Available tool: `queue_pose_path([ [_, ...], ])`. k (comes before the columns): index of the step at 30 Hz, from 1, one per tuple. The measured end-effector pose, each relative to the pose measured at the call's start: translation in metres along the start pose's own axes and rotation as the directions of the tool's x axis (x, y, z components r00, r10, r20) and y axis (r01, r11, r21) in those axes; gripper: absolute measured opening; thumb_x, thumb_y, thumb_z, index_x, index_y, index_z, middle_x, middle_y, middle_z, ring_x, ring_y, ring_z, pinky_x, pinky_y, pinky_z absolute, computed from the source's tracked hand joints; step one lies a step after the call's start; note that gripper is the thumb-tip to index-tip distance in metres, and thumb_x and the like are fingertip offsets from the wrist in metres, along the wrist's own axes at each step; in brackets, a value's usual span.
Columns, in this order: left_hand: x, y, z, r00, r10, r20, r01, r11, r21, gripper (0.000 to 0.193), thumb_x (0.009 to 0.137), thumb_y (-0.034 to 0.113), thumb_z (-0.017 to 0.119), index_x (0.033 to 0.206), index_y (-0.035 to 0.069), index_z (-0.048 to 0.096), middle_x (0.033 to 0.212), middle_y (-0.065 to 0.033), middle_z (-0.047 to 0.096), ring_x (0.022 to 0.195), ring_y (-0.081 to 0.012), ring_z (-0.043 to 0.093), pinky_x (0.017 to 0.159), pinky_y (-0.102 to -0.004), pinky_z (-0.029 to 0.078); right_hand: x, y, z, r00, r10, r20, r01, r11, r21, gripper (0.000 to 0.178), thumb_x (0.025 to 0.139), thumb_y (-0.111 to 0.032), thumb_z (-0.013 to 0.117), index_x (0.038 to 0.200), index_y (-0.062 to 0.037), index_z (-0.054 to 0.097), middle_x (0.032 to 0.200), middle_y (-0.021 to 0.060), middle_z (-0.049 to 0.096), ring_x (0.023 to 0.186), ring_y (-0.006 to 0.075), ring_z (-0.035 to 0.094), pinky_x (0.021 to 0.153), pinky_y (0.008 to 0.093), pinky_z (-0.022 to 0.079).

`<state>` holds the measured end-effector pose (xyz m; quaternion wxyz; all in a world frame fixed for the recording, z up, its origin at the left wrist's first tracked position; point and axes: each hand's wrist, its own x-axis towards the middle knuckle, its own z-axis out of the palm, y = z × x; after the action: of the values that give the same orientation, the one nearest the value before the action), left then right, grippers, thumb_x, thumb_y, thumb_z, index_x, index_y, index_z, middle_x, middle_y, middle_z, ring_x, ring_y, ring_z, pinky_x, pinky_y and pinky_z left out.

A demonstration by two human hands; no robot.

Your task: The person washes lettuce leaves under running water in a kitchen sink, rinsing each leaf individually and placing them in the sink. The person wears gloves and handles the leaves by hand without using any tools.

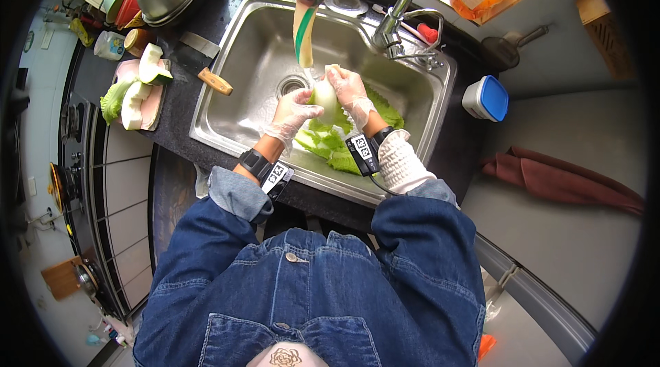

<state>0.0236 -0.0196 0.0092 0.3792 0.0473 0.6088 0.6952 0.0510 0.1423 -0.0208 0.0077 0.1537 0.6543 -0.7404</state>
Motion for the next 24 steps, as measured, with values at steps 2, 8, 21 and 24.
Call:
queue_pose_path([
  [2, 0.000, 0.001, -0.001, 0.998, -0.029, -0.049, 0.030, 0.999, 0.022, 0.038, 0.070, -0.005, 0.065, 0.105, -0.005, 0.052, 0.094, -0.0084, 0.060, 0.080, -0.0122, 0.058, 0.072, -0.0231, 0.047, -0.002, -0.002, 0.000, 0.992, 0.124, -0.012, -0.121, 0.982, 0.148, 0.026, 0.089, -0.026, 0.050, 0.094, -0.0015, 0.058, 0.082, 0.0024, 0.060, 0.070, 0.0094, 0.053, 0.067, 0.0232, 0.044],
  [8, 0.009, 0.009, -0.004, 0.996, -0.050, -0.080, 0.049, 0.999, -0.008, 0.032, 0.067, -0.007, 0.061, 0.098, -0.007, 0.058, 0.088, -0.0086, 0.062, 0.076, -0.0120, 0.059, 0.069, -0.0230, 0.047, -0.010, -0.001, 0.009, 0.997, -0.060, 0.041, 0.060, 0.998, -0.002, 0.042, 0.075, -0.023, 0.067, 0.108, -0.0022, 0.052, 0.094, 0.0018, 0.057, 0.081, 0.0097, 0.054, 0.073, 0.0246, 0.045],
  [21, 0.002, 0.021, -0.010, 0.997, -0.047, -0.067, 0.055, 0.992, 0.115, 0.030, 0.069, -0.004, 0.062, 0.099, -0.005, 0.060, 0.088, -0.0057, 0.062, 0.078, -0.0106, 0.057, 0.073, -0.0232, 0.045, 0.016, 0.009, 0.028, 0.971, 0.123, -0.203, -0.109, 0.991, 0.078, 0.043, 0.087, -0.043, 0.049, 0.088, -0.0015, 0.062, 0.072, 0.0029, 0.059, 0.064, 0.0117, 0.052, 0.061, 0.0273, 0.043],
  [24, 0.005, 0.023, -0.017, 0.997, -0.048, -0.055, 0.053, 0.993, 0.101, 0.031, 0.068, -0.004, 0.061, 0.100, -0.004, 0.060, 0.089, -0.0057, 0.062, 0.078, -0.0110, 0.057, 0.073, -0.0234, 0.045, 0.009, 0.006, 0.029, 0.987, -0.068, -0.149, 0.098, 0.974, 0.202, 0.033, 0.084, -0.034, 0.056, 0.095, -0.0032, 0.061, 0.081, 0.0032, 0.060, 0.076, 0.0111, 0.054, 0.073, 0.0256, 0.042],
])
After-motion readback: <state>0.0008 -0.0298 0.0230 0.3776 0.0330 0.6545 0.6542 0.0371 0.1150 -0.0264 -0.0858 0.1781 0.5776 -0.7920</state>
